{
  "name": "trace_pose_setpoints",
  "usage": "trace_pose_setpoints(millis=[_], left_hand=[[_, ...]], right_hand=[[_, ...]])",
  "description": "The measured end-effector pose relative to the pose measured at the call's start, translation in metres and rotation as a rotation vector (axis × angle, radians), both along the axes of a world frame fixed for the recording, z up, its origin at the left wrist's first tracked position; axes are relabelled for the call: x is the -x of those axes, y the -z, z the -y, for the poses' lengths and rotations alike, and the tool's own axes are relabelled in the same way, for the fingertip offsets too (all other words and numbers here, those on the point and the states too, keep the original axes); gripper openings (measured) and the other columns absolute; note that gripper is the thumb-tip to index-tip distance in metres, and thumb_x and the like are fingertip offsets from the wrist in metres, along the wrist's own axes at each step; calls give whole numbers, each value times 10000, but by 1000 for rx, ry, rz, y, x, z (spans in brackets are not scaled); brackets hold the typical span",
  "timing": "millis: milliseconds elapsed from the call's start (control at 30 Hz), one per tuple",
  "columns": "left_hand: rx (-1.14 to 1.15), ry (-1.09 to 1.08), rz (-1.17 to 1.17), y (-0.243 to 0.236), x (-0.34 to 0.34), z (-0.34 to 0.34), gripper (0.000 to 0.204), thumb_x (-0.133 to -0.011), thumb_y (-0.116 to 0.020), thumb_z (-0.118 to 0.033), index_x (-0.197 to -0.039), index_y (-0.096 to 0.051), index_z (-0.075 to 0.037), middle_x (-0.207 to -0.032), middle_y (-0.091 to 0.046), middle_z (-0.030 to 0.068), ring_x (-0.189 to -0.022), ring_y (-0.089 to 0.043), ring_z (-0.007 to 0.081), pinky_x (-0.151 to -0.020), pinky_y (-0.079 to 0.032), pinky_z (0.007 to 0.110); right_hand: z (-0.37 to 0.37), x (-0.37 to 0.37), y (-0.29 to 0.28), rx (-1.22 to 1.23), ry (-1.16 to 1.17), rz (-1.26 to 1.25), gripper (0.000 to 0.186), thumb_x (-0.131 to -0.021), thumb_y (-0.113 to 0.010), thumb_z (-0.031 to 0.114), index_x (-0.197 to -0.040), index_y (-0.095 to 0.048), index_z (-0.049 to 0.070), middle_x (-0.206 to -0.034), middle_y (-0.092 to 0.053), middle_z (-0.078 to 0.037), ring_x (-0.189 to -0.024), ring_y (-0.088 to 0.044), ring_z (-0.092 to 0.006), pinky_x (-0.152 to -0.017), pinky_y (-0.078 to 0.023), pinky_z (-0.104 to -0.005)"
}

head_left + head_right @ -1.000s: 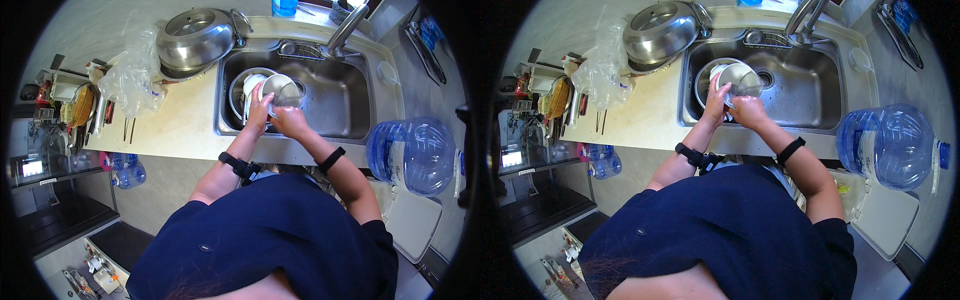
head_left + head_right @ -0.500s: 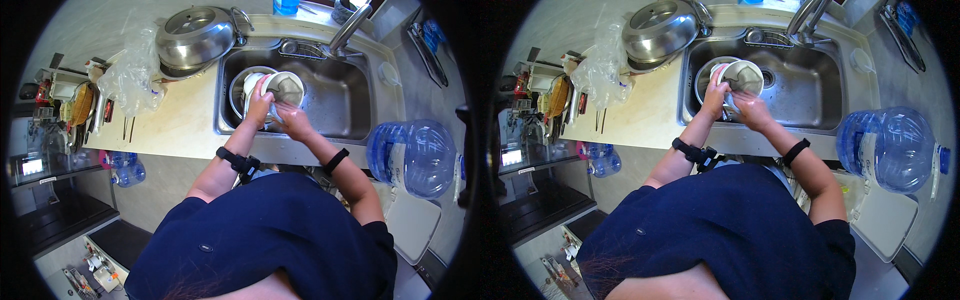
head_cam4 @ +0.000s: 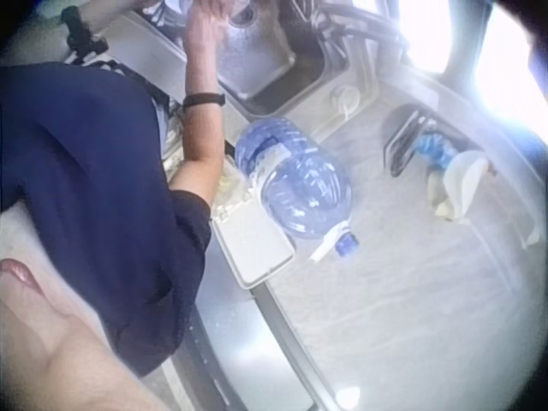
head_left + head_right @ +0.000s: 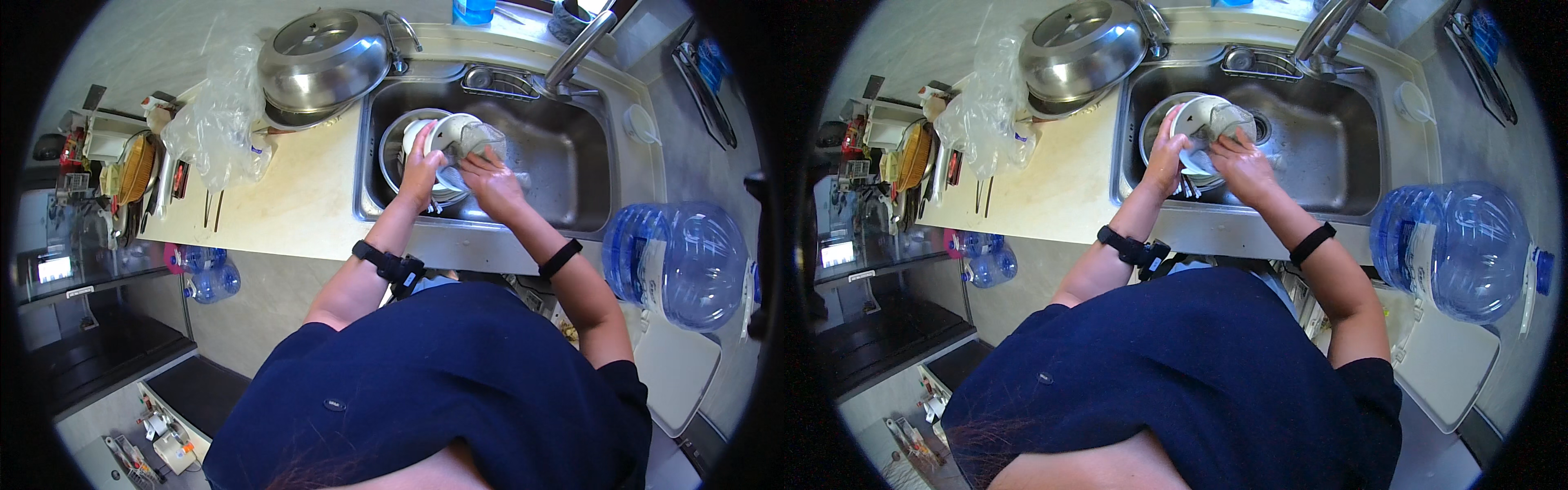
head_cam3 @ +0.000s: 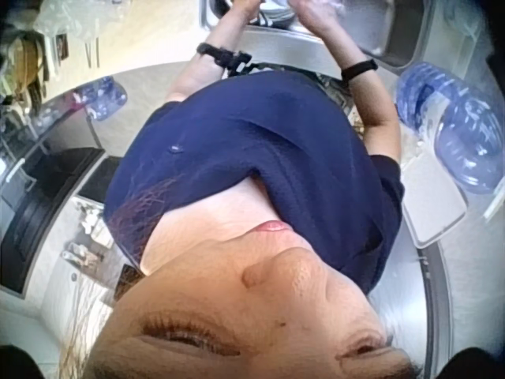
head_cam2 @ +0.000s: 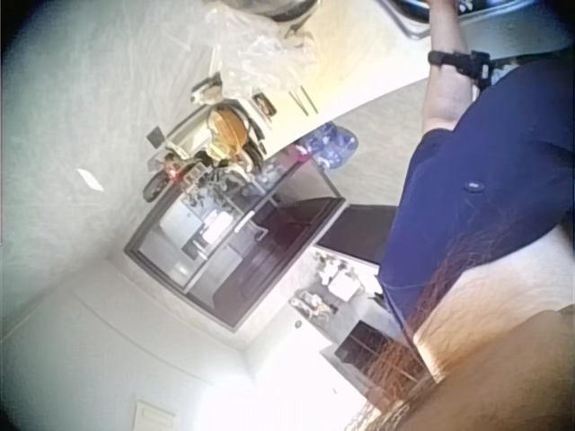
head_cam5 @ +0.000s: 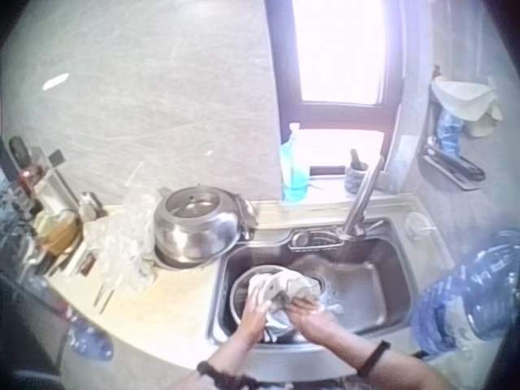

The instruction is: The person washes a white bowl and a metal dish rack in a kitchen sink using a cloth and running water. They scrub the bowl inside and out, rinse it, then scrub and rinse the dish rack before placing it in the sink.

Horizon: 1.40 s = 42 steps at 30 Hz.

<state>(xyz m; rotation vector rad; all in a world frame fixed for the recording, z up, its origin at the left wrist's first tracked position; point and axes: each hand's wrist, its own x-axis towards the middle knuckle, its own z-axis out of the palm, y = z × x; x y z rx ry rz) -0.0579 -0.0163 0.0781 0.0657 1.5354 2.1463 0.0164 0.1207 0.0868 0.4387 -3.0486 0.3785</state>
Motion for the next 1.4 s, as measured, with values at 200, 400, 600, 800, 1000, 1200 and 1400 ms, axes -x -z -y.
trace_pose_setpoints(millis=[200, 400, 600, 800, 1000, 1200, 1400], left_hand=[[-129, -63, 84, 9, 1, -6, 517, -948, -552, -367, -1371, -418, -103, -1312, -476, 95, -1197, -451, 214, -1020, -352, 337], [-16, 47, 163, 4, 5, 8, 557, -862, -617, -178, -1375, -406, -129, -1269, -498, 108, -1122, -507, 218, -961, -405, 327], [45, -35, 2, 8, 1, -9, 657, -717, -512, -17, -1357, -421, -130, -1226, -506, 116, -1038, -535, 237, -893, -441, 296], [214, 86, -26, 6, 4, 4, 643, -706, -490, -15, -1340, -444, -112, -1211, -514, 112, -1013, -527, 193, -860, -444, 284], [73, 29, -107, 3, -1, -4, 654, -713, -481, -8, -1356, -421, -112, -1227, -503, 107, -1019, -528, 193, -856, -445, 279], [-36, -53, -61, 9, 0, -4, 667, -696, -485, -21, -1355, -420, -101, -1268, -485, 131, -1147, -481, 240, -989, -379, 300], [5, -26, -78, 14, -1, -1, 656, -705, -488, -29, -1352, -411, -101, -1285, -467, 136, -1163, -470, 248, -993, -382, 318]], right_hand=[[4, 4, 1, 586, -30, 194, 331, -836, -559, 171, -1133, -536, 27, -1202, -577, -208, -1137, -528, -363, -961, -423, -442], [-23, 6, 10, -295, -106, -66, 325, -857, -548, 123, -1172, -620, 91, -1278, -584, -77, -1247, -498, -230, -1081, -344, -399], [-20, 5, 16, 580, -89, 215, 355, -876, -585, 177, -1208, -550, 58, -1144, -616, -182, -1024, -586, -374, -862, -477, -459], [-12, 2, 17, -138, -110, -96, 427, -803, -590, 114, -1227, -568, 65, -1313, -552, -92, -1257, -485, -255, -1080, -346, -412], [-11, 2, 16, 269, -68, 18, 437, -790, -614, 158, -1203, -551, 29, -1216, -594, -141, -1164, -539, -306, -998, -414, -417], [-5, 1, 10, -331, 64, -27, 421, -824, -536, 90, -1243, -577, 76, -1312, -556, -95, -1284, -461, -235, -1142, -227, -425], [-15, 0, 8, -97, -129, 29, 386, -780, -630, 148, -1159, -625, 73, -1245, -602, -97, -1216, -523, -231, -1090, -315, -429]])
